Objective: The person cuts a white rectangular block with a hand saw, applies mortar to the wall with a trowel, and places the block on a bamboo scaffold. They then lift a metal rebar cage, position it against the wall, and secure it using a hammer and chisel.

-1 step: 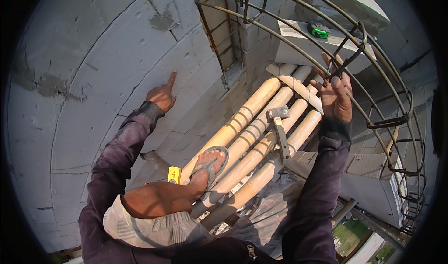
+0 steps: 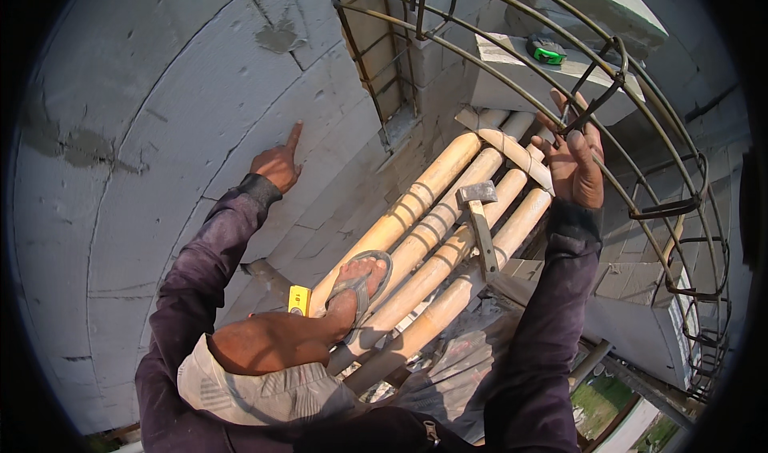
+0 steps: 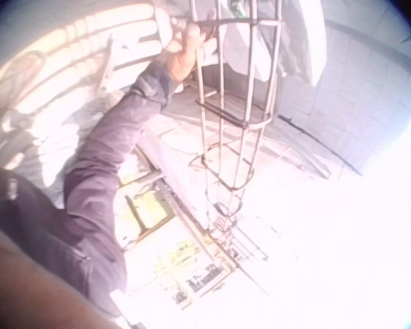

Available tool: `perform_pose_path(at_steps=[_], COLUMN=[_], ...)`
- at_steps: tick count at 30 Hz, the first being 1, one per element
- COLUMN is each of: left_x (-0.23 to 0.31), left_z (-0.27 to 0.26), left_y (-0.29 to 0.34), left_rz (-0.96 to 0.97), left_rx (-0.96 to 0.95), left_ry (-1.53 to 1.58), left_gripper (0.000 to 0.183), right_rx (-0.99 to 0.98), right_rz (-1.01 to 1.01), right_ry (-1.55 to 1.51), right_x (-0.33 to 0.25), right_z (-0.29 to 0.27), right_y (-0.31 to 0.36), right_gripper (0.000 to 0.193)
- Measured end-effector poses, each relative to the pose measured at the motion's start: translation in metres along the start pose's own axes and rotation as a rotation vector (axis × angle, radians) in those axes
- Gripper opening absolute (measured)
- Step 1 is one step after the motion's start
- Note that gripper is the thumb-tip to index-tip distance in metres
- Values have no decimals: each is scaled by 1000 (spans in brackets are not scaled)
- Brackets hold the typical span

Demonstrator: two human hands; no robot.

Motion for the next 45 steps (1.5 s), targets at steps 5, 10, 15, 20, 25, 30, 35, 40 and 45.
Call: perform_pose_path(at_steps=[5, 10, 15, 20, 25, 30, 35, 40, 45], left_x=[14, 21, 36, 71, 63, 64, 98, -7, -22], left_z=[-31, -70, -95, -133, -153, -163, -150, -139, -123], left_y=[7, 1, -22, -52, -72, -88, -109, -166, -216], left_rz=[-51, -49, 79, 109, 103, 116, 197, 390, 621], left_rx=[57, 121, 227, 238, 293, 305, 421, 580, 606], left_ry=[-19, -80, -92, -146, -193, -192, -175, 31, 99], left_gripper=[93, 92, 90, 88, 87, 85, 86, 79, 65], right_rx=[6, -4, -33, -29, -13, -19, 73, 77, 126], right_rz=[11, -4, -25, -12, 11, -13, -30, -34, -64], right_ry=[-9, -20, -61, -38, -5, 9, 0, 92, 132], right_x=[2, 3, 5, 2, 5, 12, 12, 16, 9], right_z=[2, -1, -6, -9, 4, 3, -26, 0, -13], right_y=[0, -2, -3, 0, 3, -3, 5, -12, 0], right_gripper=[81, 83, 74, 72, 82, 86, 70, 94, 96])
Point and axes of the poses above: each hand's wrist, its own y-axis away from the middle knuckle, its own z-axis out of the palm, x = y × z, the point moved 2 cm from there along -y, towards the middle knuckle, and after that the axes turned 6 degrees about y, right-handed, at the moved point
